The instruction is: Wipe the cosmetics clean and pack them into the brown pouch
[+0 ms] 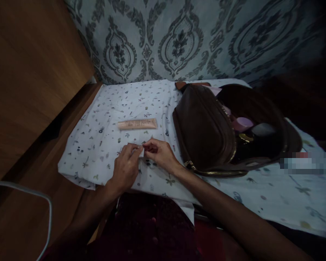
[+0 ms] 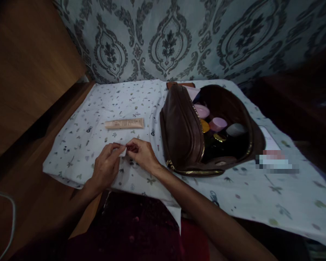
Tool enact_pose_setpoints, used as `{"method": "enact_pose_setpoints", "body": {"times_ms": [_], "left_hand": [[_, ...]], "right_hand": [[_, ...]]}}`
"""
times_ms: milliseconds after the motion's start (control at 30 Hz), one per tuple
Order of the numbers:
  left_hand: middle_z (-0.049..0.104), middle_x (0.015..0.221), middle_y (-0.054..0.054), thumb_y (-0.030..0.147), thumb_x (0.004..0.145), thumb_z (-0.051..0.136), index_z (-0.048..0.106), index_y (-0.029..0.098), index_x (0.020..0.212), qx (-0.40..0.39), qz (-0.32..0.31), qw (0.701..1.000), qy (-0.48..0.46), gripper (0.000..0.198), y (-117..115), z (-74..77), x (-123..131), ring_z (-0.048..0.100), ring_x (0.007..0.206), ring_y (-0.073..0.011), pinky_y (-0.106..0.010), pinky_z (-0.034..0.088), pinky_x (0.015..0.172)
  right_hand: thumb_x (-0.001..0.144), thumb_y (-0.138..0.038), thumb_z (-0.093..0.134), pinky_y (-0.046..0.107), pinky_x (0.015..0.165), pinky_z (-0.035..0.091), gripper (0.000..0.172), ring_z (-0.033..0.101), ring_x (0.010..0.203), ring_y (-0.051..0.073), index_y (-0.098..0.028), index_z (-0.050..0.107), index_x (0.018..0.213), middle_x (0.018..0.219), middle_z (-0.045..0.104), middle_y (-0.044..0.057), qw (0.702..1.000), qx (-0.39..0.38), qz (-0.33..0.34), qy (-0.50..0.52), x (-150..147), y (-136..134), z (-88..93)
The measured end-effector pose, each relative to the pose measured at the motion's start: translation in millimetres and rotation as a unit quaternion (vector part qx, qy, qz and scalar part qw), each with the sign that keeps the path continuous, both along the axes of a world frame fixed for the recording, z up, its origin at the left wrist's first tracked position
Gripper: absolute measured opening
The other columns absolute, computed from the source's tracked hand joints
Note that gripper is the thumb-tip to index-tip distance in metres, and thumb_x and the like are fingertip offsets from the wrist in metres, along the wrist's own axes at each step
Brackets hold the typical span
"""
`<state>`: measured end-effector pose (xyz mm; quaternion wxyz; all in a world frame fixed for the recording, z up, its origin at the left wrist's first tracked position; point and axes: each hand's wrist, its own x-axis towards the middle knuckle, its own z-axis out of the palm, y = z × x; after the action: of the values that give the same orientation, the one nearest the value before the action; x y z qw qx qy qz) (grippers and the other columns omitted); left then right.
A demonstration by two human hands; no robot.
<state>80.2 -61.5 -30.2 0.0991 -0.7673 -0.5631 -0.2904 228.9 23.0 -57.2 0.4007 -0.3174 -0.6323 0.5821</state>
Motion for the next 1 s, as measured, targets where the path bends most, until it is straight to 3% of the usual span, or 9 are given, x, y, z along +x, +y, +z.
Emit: {"method": "enact_pose_setpoints", "body": {"times_ms": [200,467,567,800,1000], "left_hand": [[0.065,0.105,-0.010,0.004,0.092,0.044,0.061,0.018,0.119,0.002,0.013,0.997,0.077,0.035,-0.4,3.9,2.3,0.058,0.095,-0.0227,-0.031,0.052,0.068],[0.065,0.105,-0.009,0.000,0.088,0.045,0.064,0.018,0.116,-0.014,0.092,0.986,0.135,0.038,5.8,-5.7,-28.4,0.059,0.095,-0.0236,-0.030,0.049,0.065],[0.065,0.104,-0.010,0.001,0.088,0.045,0.064,0.018,0.117,-0.023,0.101,0.986,0.127,0.039,6.6,-9.8,-36.8,0.059,0.093,-0.0240,-0.031,0.048,0.064],[0.064,0.105,-0.009,0.001,0.089,0.042,0.062,0.020,0.120,-0.016,0.097,0.991,0.087,0.041,6.4,-16.6,-41.6,0.059,0.095,-0.0226,-0.032,0.052,0.073],[0.063,0.106,-0.009,0.004,0.088,0.040,0.064,0.020,0.119,-0.056,0.084,0.995,0.000,0.042,5.7,-19.4,-48.1,0.060,0.098,-0.0235,-0.038,0.054,0.083]], "right_hand": [[0.069,-0.017,0.066,0.026,0.064,0.051,0.014,0.064,0.067,0.014,-0.019,0.068,0.083,0.073,0.068,-0.002,1.000,0.029,-0.009,-0.006,-0.8,0.2,-4.0],[0.073,-0.022,0.072,0.024,0.056,0.050,0.012,0.065,0.062,0.014,-0.019,0.067,0.084,0.073,0.071,0.001,0.999,0.012,0.001,-0.049,1.6,-3.6,3.0],[0.074,-0.029,0.074,0.024,0.052,0.049,0.016,0.064,0.058,0.014,-0.020,0.065,0.084,0.069,0.069,0.000,0.999,-0.011,0.010,-0.036,1.6,-3.9,3.6],[0.071,-0.042,0.079,0.030,0.061,0.054,0.028,0.068,0.063,0.017,-0.021,0.064,0.081,0.069,0.069,0.000,0.998,-0.067,0.020,0.005,-0.2,1.9,1.8],[0.070,-0.035,0.080,0.031,0.065,0.055,0.024,0.067,0.068,0.016,-0.021,0.067,0.085,0.075,0.070,0.000,0.999,-0.049,0.000,0.001,0.5,3.6,0.8]]}}
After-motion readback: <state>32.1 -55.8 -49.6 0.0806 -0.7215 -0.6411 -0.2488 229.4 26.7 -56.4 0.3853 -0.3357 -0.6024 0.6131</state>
